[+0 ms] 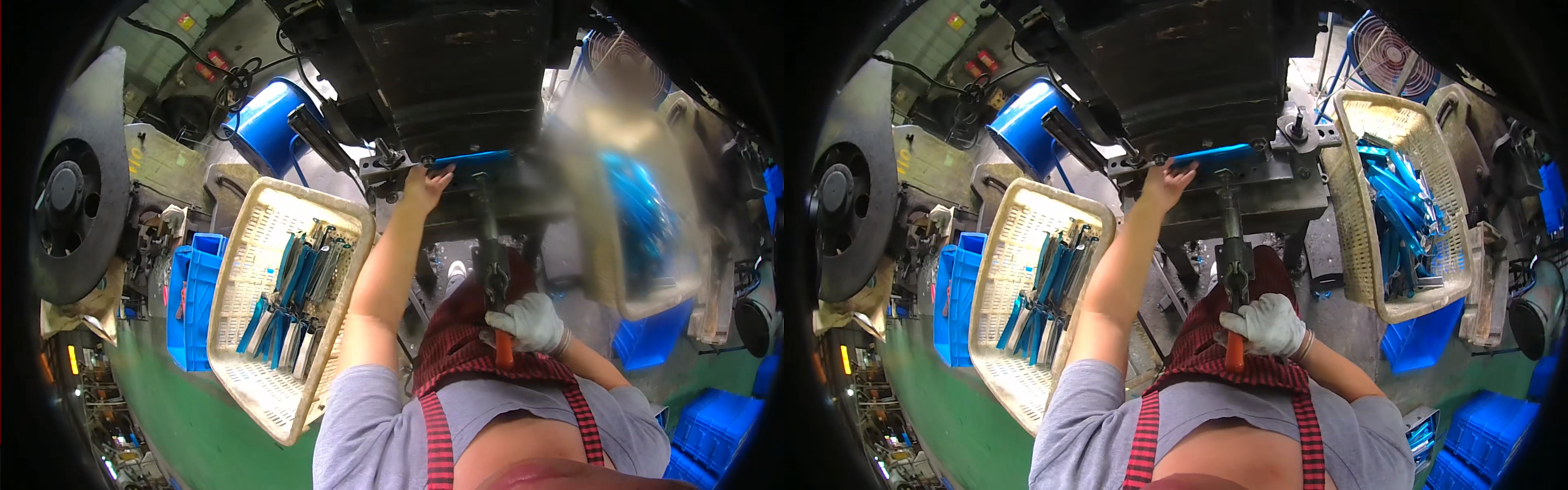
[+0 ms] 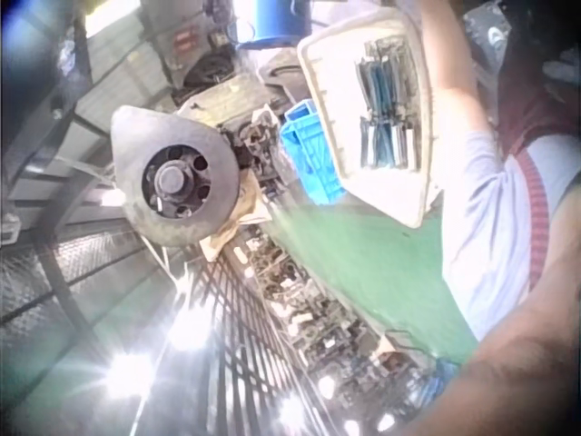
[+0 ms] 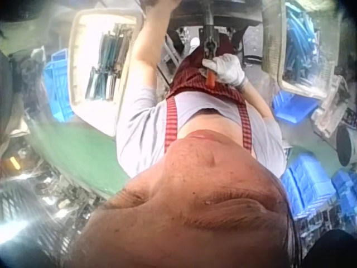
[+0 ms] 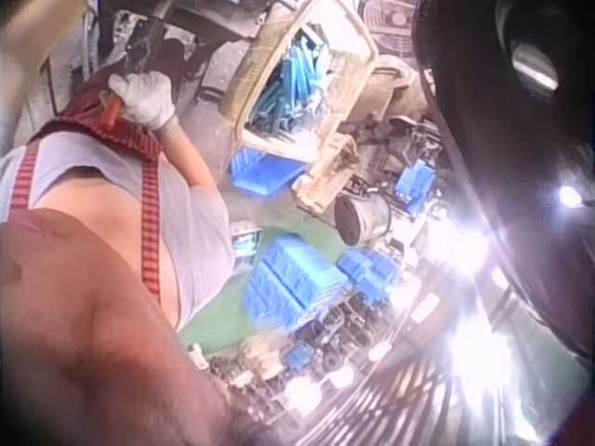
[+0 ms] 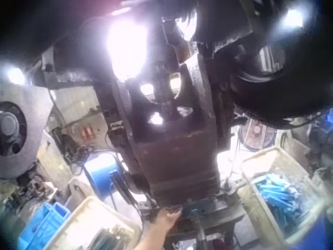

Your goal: The person takes metal parts from a basket, inserts them one by one into a machine to press them, and places the finished parts into another container.

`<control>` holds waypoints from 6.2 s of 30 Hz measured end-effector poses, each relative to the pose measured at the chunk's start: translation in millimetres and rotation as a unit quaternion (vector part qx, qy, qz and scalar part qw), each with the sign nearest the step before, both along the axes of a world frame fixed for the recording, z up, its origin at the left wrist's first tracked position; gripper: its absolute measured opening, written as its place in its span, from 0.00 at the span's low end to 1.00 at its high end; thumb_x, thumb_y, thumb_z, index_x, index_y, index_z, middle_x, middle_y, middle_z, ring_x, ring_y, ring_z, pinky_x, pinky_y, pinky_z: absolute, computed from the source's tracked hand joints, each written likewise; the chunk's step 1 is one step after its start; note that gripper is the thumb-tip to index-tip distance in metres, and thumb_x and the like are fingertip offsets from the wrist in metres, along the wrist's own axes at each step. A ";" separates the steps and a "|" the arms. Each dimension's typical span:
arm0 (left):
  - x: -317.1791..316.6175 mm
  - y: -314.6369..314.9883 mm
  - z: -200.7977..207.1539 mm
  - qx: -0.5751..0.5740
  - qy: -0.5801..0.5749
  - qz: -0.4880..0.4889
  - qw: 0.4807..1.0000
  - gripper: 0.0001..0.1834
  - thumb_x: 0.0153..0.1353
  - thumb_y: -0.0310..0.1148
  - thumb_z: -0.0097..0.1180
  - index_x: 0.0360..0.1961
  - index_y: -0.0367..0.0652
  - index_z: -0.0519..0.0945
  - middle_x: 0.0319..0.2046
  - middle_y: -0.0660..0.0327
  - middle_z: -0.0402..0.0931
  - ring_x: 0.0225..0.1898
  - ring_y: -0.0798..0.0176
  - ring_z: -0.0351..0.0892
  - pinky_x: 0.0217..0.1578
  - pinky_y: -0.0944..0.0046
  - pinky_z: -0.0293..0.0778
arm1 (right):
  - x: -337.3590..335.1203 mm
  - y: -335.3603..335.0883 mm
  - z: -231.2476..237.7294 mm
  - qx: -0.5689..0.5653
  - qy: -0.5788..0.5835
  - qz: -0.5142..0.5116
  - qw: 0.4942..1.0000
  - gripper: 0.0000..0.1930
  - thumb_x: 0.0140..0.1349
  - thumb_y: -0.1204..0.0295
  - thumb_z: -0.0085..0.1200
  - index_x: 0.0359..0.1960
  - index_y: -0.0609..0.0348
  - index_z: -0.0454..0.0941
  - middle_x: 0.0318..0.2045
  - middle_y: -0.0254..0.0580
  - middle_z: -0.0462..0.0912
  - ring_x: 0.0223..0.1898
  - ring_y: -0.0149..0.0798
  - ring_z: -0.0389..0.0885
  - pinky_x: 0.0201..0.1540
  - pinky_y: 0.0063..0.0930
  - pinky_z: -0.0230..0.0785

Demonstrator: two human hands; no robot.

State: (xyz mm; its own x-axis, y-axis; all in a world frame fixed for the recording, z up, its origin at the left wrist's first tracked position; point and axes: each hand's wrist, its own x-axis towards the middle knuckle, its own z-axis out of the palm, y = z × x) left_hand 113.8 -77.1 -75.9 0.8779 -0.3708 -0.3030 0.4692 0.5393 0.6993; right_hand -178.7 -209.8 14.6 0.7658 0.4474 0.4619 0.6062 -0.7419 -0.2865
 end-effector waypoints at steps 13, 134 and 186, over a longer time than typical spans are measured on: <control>-151.3 207.4 112.8 0.329 -0.299 0.107 0.889 0.19 0.51 0.26 0.52 0.46 0.39 0.68 0.41 0.55 0.72 0.35 0.63 0.76 0.31 0.70 0.72 | 116.3 32.0 -13.2 0.176 0.227 -0.329 0.899 0.16 0.47 0.61 0.56 0.32 0.60 0.74 0.18 0.44 0.76 0.20 0.42 0.76 0.24 0.32 0.67; -25.0 2.8 5.1 -0.089 0.115 0.071 0.987 0.20 0.57 0.31 0.41 0.49 0.35 0.57 0.47 0.50 0.62 0.46 0.51 0.68 0.45 0.53 0.66 | 70.2 19.7 5.7 0.136 0.050 -0.144 0.979 0.18 0.40 0.57 0.59 0.31 0.54 0.74 0.18 0.43 0.74 0.19 0.44 0.74 0.22 0.33 0.65; -59.6 54.9 52.8 0.108 0.012 0.051 0.993 0.13 0.59 0.37 0.44 0.38 0.39 0.63 0.34 0.53 0.68 0.32 0.55 0.74 0.35 0.56 0.73 | 10.2 -0.5 5.2 0.004 0.101 0.020 0.995 0.16 0.44 0.54 0.53 0.32 0.48 0.71 0.13 0.36 0.67 0.15 0.39 0.69 0.17 0.33 0.60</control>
